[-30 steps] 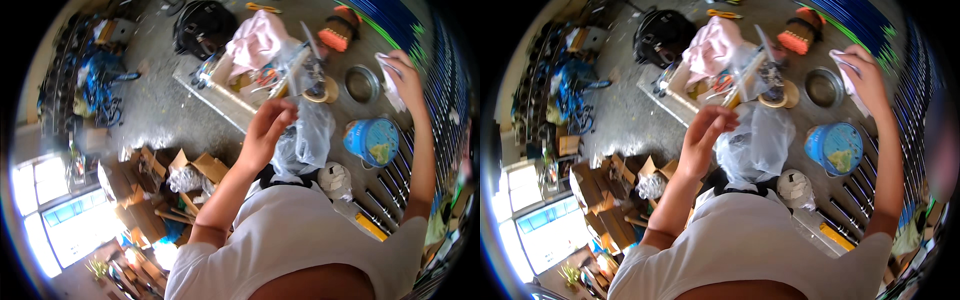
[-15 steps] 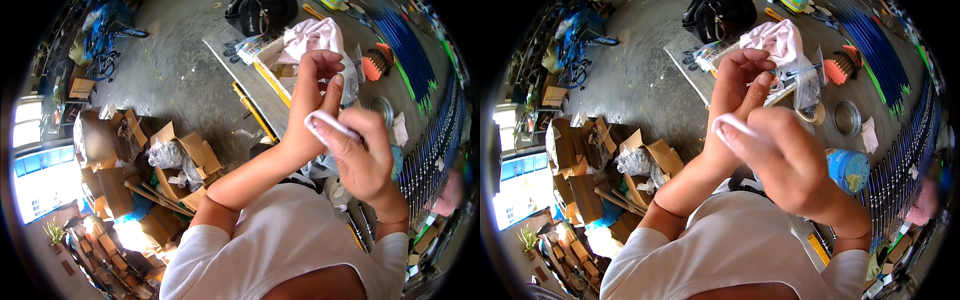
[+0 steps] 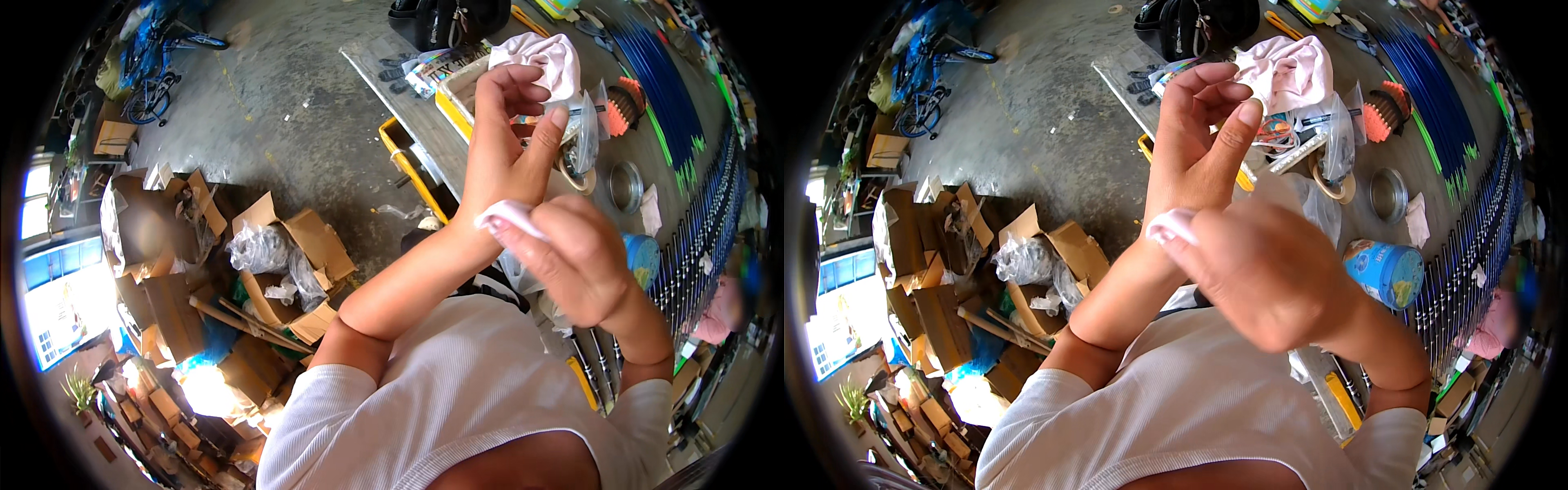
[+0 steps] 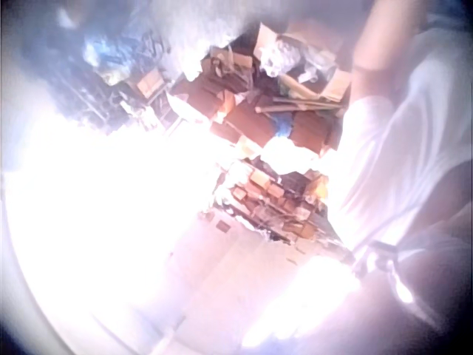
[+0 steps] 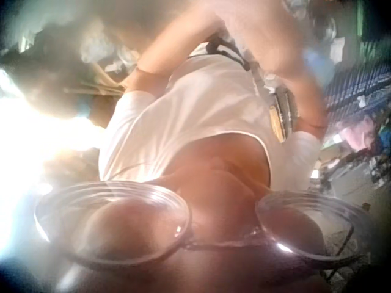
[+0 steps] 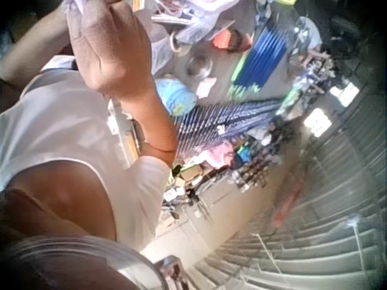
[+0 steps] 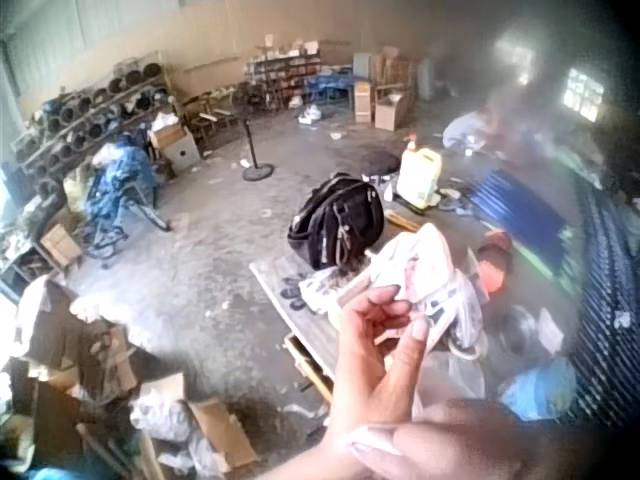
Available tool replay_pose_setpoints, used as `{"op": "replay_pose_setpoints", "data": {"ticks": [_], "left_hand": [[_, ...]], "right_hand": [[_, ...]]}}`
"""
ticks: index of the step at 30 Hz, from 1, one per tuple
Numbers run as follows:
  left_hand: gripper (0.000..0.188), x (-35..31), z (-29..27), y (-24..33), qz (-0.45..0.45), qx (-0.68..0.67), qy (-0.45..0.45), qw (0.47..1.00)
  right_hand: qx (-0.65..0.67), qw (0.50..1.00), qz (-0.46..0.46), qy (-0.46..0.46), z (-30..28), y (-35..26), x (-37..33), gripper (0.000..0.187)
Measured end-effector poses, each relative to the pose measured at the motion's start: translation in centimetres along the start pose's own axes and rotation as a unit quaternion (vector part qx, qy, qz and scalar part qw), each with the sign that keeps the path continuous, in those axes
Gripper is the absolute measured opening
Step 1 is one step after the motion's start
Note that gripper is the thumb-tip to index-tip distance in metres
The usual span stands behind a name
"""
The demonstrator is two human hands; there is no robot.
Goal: The person attaches small metal clips to the ends of multiple blue fishing rods arranged on a rack. They pick up clips from a plastic bag, slide them onto the rod tips, and secure them. The person then moves to a table to handle a plastic bag and a white cloth.
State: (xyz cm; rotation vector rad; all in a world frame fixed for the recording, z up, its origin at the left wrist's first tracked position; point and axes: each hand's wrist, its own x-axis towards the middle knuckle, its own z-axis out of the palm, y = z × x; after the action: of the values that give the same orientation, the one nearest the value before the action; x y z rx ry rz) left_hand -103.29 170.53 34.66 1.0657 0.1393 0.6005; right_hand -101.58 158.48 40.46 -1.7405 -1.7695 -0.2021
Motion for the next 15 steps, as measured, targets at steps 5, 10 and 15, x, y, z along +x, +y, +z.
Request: {"op": "replay_pose_setpoints", "data": {"ticks": [5,10,15], "left_hand": [[0.043,-0.5,-0.3,1.3,-0.06,-0.024,-0.048,0.997],[0.046,0.7,-1.0,1.6,-0.024,-0.014,-0.054,0.998],[0.044,0.2,-1.4,2.2,-0.034,-0.042,-0.078,0.996]], "right_hand": [[0.007,0.996,0.083,0.036,0.2,0.3,0.4,0.032],[0.022,0.994,0.088,-0.058,1.3,-2.5,0.9,0.027],[-0.143,0.969,0.167,0.11,-1.0,-0.6,1.0,0.032]]}}
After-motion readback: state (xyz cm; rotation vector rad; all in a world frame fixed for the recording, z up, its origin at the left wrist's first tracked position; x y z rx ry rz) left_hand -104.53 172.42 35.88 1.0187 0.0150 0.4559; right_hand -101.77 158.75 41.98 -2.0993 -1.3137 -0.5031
